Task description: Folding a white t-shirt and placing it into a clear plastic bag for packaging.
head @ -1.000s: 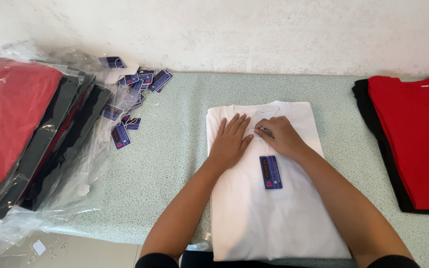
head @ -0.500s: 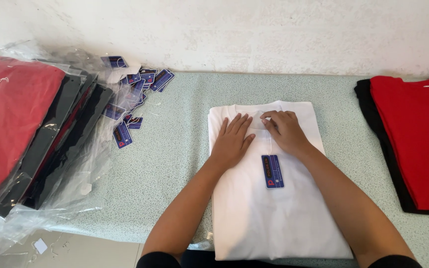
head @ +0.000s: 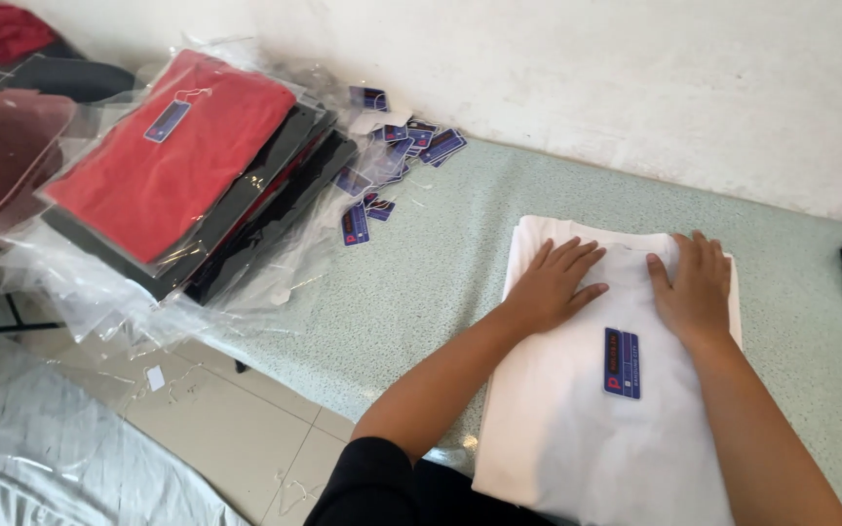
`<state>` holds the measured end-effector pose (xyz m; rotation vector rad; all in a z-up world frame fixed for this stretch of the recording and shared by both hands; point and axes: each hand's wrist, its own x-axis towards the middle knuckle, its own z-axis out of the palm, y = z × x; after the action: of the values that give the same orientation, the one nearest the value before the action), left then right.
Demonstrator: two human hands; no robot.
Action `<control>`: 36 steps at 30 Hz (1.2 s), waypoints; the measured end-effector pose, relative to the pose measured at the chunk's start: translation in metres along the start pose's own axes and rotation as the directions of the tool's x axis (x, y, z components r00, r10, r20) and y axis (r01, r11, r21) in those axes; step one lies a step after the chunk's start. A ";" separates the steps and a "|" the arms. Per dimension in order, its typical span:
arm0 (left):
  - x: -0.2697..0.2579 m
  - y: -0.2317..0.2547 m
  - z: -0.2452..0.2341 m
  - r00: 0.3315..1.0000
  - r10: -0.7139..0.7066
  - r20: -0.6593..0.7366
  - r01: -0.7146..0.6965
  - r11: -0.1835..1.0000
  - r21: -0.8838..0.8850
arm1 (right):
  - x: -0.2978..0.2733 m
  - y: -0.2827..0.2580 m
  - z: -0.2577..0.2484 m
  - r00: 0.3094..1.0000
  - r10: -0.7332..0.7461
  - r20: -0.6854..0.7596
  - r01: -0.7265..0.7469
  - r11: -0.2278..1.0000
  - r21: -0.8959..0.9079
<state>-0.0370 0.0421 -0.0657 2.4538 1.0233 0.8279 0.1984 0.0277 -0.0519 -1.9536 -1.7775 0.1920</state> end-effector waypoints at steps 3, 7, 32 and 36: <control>-0.001 0.002 -0.002 0.980 0.121 -0.160 -0.117 0.993 0.035 | 0.001 0.002 0.001 1.000 0.000 0.015 0.001 0.999 -0.046; -0.013 0.032 -0.042 0.953 0.182 -0.244 -0.158 0.981 0.114 | 0.002 0.000 -0.005 0.999 0.004 0.043 -0.001 0.997 -0.074; -0.200 -0.138 -0.263 0.665 -0.467 -0.583 0.671 0.716 0.193 | 0.005 0.010 0.002 1.000 -0.016 -0.007 0.016 0.997 -0.081; -0.207 -0.152 -0.250 0.724 -0.411 -0.554 0.618 0.743 0.257 | -0.001 0.011 0.007 0.983 -0.141 -0.114 0.123 0.981 -0.153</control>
<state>-0.3933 0.0177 -0.0316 2.0798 2.1778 1.0941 0.2050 0.0284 -0.0626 -1.8917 -1.8758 -0.1053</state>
